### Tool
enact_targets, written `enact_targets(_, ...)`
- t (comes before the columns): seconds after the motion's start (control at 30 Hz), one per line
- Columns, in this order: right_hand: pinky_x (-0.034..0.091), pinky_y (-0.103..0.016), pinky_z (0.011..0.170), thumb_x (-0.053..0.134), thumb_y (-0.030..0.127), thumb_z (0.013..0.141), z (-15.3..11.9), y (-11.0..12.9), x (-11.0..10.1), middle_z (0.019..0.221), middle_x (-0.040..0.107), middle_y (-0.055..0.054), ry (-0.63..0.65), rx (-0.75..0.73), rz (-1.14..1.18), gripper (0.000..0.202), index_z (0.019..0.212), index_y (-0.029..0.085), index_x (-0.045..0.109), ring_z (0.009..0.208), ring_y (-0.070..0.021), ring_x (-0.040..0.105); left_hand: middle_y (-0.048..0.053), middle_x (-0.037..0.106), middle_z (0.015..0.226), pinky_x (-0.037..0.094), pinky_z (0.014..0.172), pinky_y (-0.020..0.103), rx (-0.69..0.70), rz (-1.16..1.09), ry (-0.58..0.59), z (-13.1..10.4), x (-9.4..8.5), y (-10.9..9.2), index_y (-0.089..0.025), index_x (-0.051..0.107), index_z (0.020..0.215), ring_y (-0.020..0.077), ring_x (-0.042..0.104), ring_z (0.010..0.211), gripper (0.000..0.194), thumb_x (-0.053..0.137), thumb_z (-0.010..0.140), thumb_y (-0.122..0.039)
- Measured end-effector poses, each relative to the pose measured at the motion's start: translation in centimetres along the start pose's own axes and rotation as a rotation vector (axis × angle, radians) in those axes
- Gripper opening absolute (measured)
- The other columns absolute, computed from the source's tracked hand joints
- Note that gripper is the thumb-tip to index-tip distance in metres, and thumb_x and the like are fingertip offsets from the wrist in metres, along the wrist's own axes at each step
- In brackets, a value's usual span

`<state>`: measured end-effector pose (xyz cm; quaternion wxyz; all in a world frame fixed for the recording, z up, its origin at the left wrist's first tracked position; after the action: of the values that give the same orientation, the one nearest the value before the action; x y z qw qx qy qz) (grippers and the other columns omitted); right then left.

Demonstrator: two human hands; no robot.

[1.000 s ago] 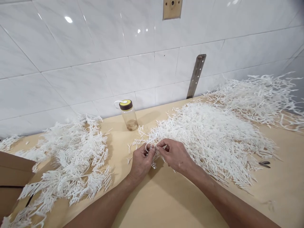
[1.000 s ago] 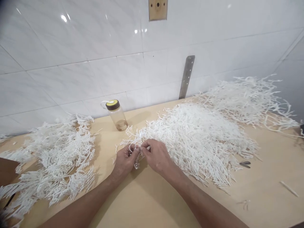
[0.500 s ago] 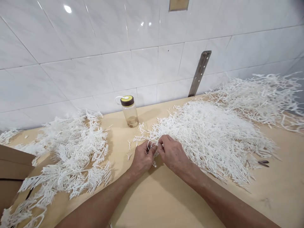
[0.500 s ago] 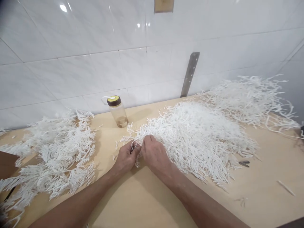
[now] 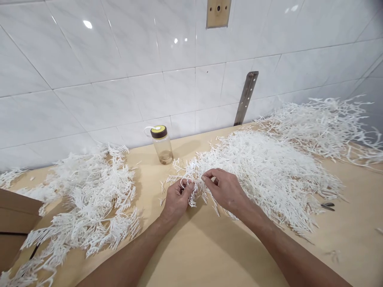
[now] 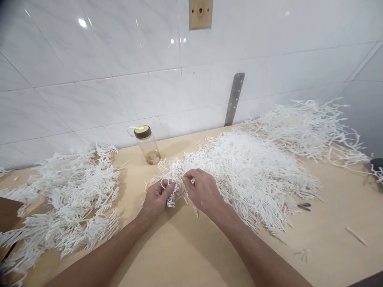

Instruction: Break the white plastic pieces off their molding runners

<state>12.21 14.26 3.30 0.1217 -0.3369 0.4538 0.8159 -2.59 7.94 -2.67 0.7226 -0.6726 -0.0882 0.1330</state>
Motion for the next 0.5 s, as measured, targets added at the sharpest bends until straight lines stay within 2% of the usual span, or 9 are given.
enact_targets(0.13, 0.048, -0.029, 0.068, 0.058, 0.023, 0.086, -0.3, 0.5, 1.2, 0.086, 0.073, -0.002, 0.067, -0.01, 0.057, 0.015, 0.086, 0.022, 0.073, 0.07, -0.0159, 0.064, 0.001, 0.061, 0.067, 0.042, 0.054, 0.022, 0.033, 0.04, 0.004, 0.1, 0.0, 0.1, -0.016, 0.064, 0.08, 0.0121, 0.052, 0.059, 0.032, 0.065, 0.084, -0.048)
enact_targets(0.27, 0.047, -0.029, 0.068, 0.06, 0.022, 0.084, -0.5, 0.4, 1.8, 0.085, 0.073, -0.001, 0.102, 0.032, 0.052, 0.014, 0.084, 0.022, 0.075, 0.07, -0.0159, 0.064, 0.002, 0.065, 0.073, 0.045, 0.06, 0.024, 0.045, 0.038, 0.004, 0.1, 0.1, 0.1, -0.016, 0.064, 0.082, 0.0139, 0.057, 0.066, 0.029, 0.065, 0.084, -0.045)
enact_targets(0.37, 0.047, -0.029, 0.067, 0.061, 0.021, 0.084, -0.5, 0.3, 2.0, 0.081, 0.072, 0.0, 0.102, 0.046, 0.059, 0.013, 0.08, 0.022, 0.073, 0.068, -0.0157, 0.063, 0.002, 0.066, 0.075, 0.045, 0.063, 0.024, 0.049, 0.056, 0.009, 0.0, 0.3, -0.1, -0.017, 0.064, 0.083, 0.0143, 0.059, 0.068, 0.026, 0.065, 0.085, -0.043)
enact_targets(0.5, 0.047, -0.028, 0.067, 0.061, 0.017, 0.083, -0.5, 0.7, 1.8, 0.082, 0.07, -0.001, 0.072, -0.013, 0.075, 0.012, 0.079, 0.021, 0.071, 0.068, -0.0149, 0.063, 0.003, 0.066, 0.075, 0.044, 0.061, 0.024, 0.041, 0.066, 0.035, -0.3, 0.5, -0.6, -0.016, 0.063, 0.084, 0.0139, 0.058, 0.066, 0.029, 0.063, 0.086, -0.045)
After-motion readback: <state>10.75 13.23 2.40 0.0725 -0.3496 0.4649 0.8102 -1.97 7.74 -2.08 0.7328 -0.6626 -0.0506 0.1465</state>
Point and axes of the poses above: each hand's wrist, its own z-axis towards the middle knuckle, its own x-axis out of the palm, y = z × x, the point moved 8 cm from there along z, towards the middle knuckle
